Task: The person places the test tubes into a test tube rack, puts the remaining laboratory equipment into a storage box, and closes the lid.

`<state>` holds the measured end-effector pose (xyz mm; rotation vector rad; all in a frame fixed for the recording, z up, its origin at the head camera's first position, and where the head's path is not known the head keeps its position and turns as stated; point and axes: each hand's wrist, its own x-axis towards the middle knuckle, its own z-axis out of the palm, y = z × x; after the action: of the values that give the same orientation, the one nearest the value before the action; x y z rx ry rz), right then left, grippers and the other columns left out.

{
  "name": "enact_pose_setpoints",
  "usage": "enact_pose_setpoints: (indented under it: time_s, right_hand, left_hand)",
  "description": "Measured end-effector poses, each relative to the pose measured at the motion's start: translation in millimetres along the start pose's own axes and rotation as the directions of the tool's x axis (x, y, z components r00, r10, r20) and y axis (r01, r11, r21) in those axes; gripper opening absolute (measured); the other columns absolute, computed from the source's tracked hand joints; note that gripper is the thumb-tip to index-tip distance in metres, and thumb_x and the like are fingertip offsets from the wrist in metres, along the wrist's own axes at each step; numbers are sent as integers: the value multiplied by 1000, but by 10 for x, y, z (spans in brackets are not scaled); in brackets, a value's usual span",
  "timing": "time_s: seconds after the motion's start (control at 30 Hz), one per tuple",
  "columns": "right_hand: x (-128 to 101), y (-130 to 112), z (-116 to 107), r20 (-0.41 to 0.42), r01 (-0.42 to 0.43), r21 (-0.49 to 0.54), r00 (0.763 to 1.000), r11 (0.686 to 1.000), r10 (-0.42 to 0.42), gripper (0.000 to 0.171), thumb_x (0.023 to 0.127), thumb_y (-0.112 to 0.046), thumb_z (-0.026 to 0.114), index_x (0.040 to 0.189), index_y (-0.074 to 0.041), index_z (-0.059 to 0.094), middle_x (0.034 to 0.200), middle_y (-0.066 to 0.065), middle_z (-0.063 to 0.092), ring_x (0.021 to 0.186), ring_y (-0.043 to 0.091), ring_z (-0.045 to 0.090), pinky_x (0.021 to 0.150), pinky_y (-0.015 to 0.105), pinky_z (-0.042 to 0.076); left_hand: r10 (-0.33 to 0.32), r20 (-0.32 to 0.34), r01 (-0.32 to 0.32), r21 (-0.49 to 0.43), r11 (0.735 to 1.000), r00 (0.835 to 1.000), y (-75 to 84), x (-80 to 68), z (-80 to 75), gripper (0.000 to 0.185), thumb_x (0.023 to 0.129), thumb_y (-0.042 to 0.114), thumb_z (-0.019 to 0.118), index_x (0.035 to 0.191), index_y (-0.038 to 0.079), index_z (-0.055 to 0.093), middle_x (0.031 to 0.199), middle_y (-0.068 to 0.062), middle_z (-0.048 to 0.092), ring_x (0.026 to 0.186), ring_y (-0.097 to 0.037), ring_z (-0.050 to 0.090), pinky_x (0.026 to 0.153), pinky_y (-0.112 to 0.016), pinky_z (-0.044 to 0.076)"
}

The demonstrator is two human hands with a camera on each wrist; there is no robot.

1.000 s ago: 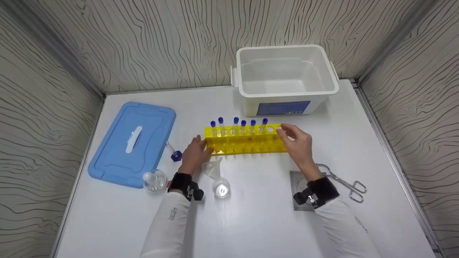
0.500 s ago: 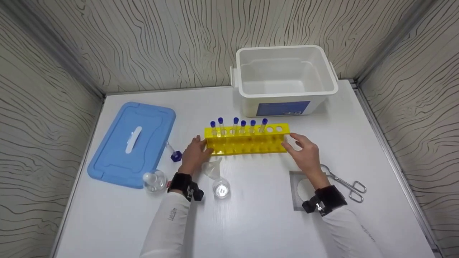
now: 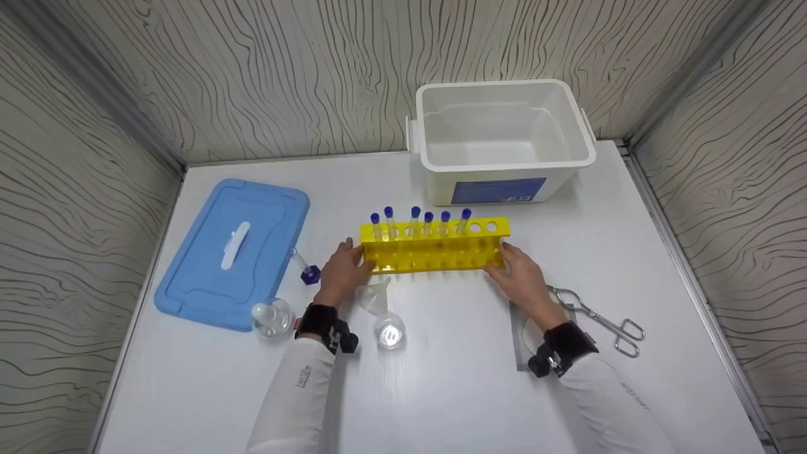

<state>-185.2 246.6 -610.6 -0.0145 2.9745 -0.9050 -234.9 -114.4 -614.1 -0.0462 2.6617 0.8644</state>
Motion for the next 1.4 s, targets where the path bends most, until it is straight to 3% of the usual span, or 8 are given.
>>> enact_pose_setpoints:
  time_s: [0.1, 0.3, 0.6, 0.8, 0.97, 1.07, 1.2, 1.4]
  right_hand:
    - [31, -17, 68, 25, -13, -34, 1000, 999, 14, 67, 94, -37, 65, 143, 5, 46, 152, 26, 43, 136, 44, 46, 113, 56, 39]
    - [72, -69, 149, 59, -50, -7, 997, 999, 50, 73, 96, -38, 63, 150, 3, 37, 159, 22, 32, 142, 40, 41, 116, 52, 38]
    - [103, -77, 194, 8, -85, 26, 996, 996, 85, 70, 97, -39, 61, 148, 3, 39, 157, 22, 37, 135, 38, 50, 111, 50, 44]
    - [108, -86, 211, -50, -97, 94, 994, 991, 102, 71, 96, -37, 64, 150, 1, 38, 136, 21, 61, 106, 30, 68, 91, 44, 57]
    - [111, -62, 185, -80, -95, 83, 992, 992, 102, 69, 94, -37, 66, 147, 1, 42, 129, 21, 66, 89, 25, 67, 79, 38, 57]
    - [117, -49, 165, -78, -104, 65, 991, 992, 109, 70, 94, -38, 67, 146, 2, 44, 124, 21, 67, 81, 24, 63, 70, 32, 52]
    - [126, -34, 137, -55, -119, 63, 991, 991, 123, 71, 94, -40, 66, 147, 1, 43, 112, 20, 71, 77, 23, 59, 66, 29, 45]
    - [149, 32, 68, -28, -139, 58, 990, 989, 141, 71, 94, -40, 65, 148, 1, 42, 105, 17, 72, 77, 22, 59, 67, 28, 47]
  left_hand:
    - [-2, -5, 2, 4, 1000, 1000, 1, 2, 2, 61, 97, 43, 55, 149, 14, 44, 164, -12, 26, 154, -34, 21, 123, -55, 22]
    - [-3, -4, 3, 9, 1000, 1000, 2, 1, -2, 61, 97, 43, 55, 149, 13, 45, 164, -12, 26, 154, -33, 21, 124, -54, 22]
    - [1, -11, -1, 7, 1000, 1000, 7, 3, 3, 62, 96, 44, 56, 149, 15, 44, 164, -13, 26, 154, -34, 22, 123, -55, 22]
    - [4, -17, -3, 31, 1000, 1000, 37, -5, 12, 60, 97, 45, 54, 149, 16, 45, 164, -14, 28, 153, -36, 24, 122, -56, 24]
    - [-44, 11, 44, 62, 997, 999, 94, -2, 7, 60, 97, 48, 53, 150, 21, 42, 165, -15, 24, 153, -37, 22, 122, -58, 24]
    - [-83, 42, 79, 78, 994, 996, 154, 1, -12, 59, 97, 48, 53, 150, 24, 42, 166, -15, 21, 154, -37, 19, 122, -59, 22]
    - [-73, 65, 63, 141, 988, 995, 254, 1, -48, 54, 98, 44, 53, 147, 21, 49, 163, -19, 25, 153, -39, 22, 121, -60, 23]
    - [-52, 80, 32, 232, 972, 995, 399, 2, -56, 50, 98, 43, 54, 142, 19, 56, 159, -23, 34, 148, -42, 31, 119, -60, 29]
